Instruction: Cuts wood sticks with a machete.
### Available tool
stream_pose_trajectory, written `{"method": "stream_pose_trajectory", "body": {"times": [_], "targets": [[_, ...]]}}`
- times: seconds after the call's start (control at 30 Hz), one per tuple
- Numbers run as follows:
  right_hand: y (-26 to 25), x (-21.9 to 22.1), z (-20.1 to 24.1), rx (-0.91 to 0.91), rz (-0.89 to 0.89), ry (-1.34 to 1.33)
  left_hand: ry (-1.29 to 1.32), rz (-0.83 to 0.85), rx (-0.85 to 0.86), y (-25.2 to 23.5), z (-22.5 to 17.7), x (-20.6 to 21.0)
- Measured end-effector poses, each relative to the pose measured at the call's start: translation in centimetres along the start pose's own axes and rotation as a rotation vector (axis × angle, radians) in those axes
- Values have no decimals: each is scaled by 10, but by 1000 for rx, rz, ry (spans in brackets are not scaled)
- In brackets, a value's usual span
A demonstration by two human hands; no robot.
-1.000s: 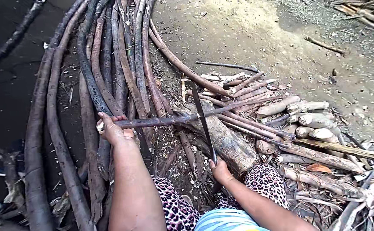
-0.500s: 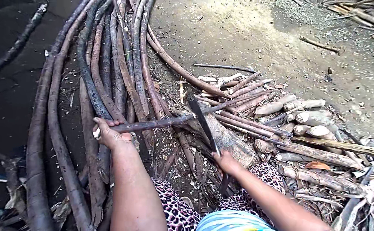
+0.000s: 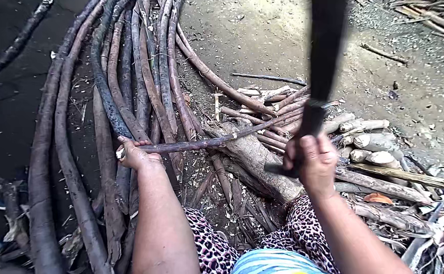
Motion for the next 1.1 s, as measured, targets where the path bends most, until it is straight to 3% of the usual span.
{"method": "stream_pose_trajectory", "body": {"times": [0.1, 0.17, 0.2, 0.27, 0.33, 0.4, 0.5, 0.67, 0.73, 0.8, 0.9, 1.1], "targets": [[-40, 4, 51, -396, -142, -161, -17, -16, -25, -3, 4, -3], [-42, 7, 43, -457, -246, -169, -27, -39, -29, -4, 5, -4], [-26, 7, 18, -383, -259, -76, -31, -42, -29, -6, 6, -5], [43, 5, -73, -30, -173, 309, -38, -44, -23, -8, 6, -6], [127, 4, -168, 558, 179, 705, -67, -49, -20, -10, 7, -8], [173, 3, -218, 926, 399, 802, -84, -42, -30, -8, 12, -8], [170, 0, -220, 1028, 397, 680, -54, 9, -17, 7, 4, 0], [141, 4, -176, 1356, 206, -104, 91, 129, 23, 14, -9, 10], [125, 8, -157, 1295, 166, -76, 81, 109, 57, 10, -7, 7], [106, 10, -135, 1120, 168, 5, 70, 93, 65, 6, -5, 6], [62, 8, -90, 762, 140, 13, 57, 91, 45, 5, -3, 4], [-37, -2, 13, -38, -77, -250, 56, 92, 30, 2, -1, 4]]}}
Point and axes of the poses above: each hand's wrist, its own y-axis away from the middle knuckle, its own x-axis out of the palm, z = x × y, the point moved 7 cm from there along -y, towards the middle knuckle, and after that the axes turned 10 degrees about -z, right-handed, at the moved point
